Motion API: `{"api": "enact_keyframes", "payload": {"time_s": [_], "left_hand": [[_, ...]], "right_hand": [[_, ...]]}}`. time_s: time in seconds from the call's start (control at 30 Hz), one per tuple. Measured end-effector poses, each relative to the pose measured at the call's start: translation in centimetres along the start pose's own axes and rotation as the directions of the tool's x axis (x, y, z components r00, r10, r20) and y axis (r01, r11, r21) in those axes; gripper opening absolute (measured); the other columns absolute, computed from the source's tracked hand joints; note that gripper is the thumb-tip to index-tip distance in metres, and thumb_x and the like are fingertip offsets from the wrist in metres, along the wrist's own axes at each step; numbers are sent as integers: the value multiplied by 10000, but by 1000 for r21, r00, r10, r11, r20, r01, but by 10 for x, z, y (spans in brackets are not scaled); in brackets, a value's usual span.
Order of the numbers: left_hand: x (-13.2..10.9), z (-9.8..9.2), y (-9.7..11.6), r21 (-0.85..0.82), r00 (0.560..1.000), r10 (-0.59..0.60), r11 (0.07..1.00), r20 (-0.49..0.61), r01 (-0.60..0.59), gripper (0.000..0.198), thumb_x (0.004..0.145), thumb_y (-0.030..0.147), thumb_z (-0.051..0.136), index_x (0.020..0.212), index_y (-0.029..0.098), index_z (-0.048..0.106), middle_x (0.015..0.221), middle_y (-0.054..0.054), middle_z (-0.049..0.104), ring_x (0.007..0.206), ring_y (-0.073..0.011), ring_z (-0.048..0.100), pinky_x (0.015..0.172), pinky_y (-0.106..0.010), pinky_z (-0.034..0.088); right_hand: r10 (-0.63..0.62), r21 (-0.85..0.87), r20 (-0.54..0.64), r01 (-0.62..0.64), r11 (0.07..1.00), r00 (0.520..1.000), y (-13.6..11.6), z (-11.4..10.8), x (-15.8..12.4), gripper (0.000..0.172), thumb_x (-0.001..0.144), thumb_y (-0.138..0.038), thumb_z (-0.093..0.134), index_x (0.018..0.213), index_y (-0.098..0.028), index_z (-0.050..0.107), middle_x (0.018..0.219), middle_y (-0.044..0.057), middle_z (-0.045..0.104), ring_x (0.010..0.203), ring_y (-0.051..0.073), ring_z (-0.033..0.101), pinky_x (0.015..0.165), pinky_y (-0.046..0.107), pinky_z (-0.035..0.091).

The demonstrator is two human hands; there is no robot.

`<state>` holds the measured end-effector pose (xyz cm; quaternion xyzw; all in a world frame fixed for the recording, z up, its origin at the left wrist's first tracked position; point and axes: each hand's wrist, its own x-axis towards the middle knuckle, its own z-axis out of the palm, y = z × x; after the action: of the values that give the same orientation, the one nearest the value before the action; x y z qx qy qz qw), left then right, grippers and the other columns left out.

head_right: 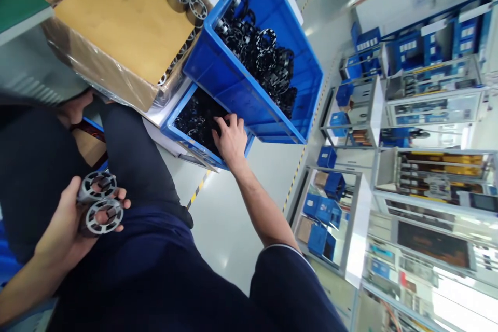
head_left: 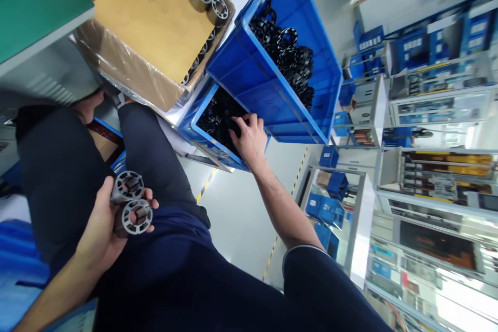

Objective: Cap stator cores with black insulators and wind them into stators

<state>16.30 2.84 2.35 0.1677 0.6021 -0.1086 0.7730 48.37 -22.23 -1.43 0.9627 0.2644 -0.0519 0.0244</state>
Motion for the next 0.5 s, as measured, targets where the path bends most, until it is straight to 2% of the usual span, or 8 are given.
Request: {"api": "enact_keyframes", "payload": {"time_s": [0.1, 0.17, 0.27, 0.33, 0.4, 0.5], "left_hand": [[-3, -1, 0, 25, 995, 92, 995, 32, -93, 550, 1261, 560, 389, 980, 217, 713, 955, -117, 841, 763, -315, 846, 411, -382, 656], [-4, -2, -1, 15, 991, 127, 992, 38, -128, 541, 1258, 553, 382, 953, 224, 685, 933, -113, 836, 722, -301, 822, 402, -361, 630], [-4, -4, -2, 1, 988, 151, 989, 40, -151, 545, 1254, 566, 387, 943, 226, 679, 922, -109, 829, 704, -287, 803, 402, -342, 613], [-4, -6, -3, 1, 988, 148, 989, 36, -148, 555, 1253, 570, 389, 949, 220, 693, 920, -109, 822, 695, -280, 793, 402, -334, 604], [-5, -7, -3, 3, 990, 136, 991, 25, -136, 559, 1254, 562, 381, 976, 211, 716, 912, -105, 812, 685, -274, 781, 398, -334, 596], [-5, -13, -4, 1, 992, 124, 992, 36, -124, 557, 1251, 567, 387, 1031, 204, 748, 904, -98, 803, 690, -272, 779, 409, -335, 599]], "right_hand": [[35, -26, -30, -35, 999, 999, 2, 13, -1, 391, 1139, -419, 792, 1498, -273, 839, 1620, 236, 683, 1426, 461, 626, 1131, 638, 658], [31, -18, -40, -32, 999, 999, 7, 18, -2, 373, 1125, -427, 810, 1461, -266, 842, 1661, 240, 665, 1463, 461, 624, 1171, 642, 649], [-7, 26, -31, 8, 1000, 1000, 18, 22, -3, 348, 1124, -317, 750, 1456, -255, 833, 1762, 234, 621, 1486, 417, 666, 1211, 603, 653], [-38, 63, -27, 39, 997, 999, 24, 24, -3, 423, 1111, -211, 668, 1503, -254, 822, 1789, 229, 616, 1485, 383, 698, 1229, 582, 654], [-69, 103, -35, 73, 992, 997, 26, 24, -3, 496, 1088, -154, 626, 1530, -258, 825, 1747, 221, 658, 1467, 362, 723, 1260, 583, 640], [-123, 186, -76, 135, 973, 990, 22, 20, -7, 440, 1097, -205, 646, 1472, -269, 866, 1580, 196, 756, 1388, 329, 765, 1269, 553, 636]]}}
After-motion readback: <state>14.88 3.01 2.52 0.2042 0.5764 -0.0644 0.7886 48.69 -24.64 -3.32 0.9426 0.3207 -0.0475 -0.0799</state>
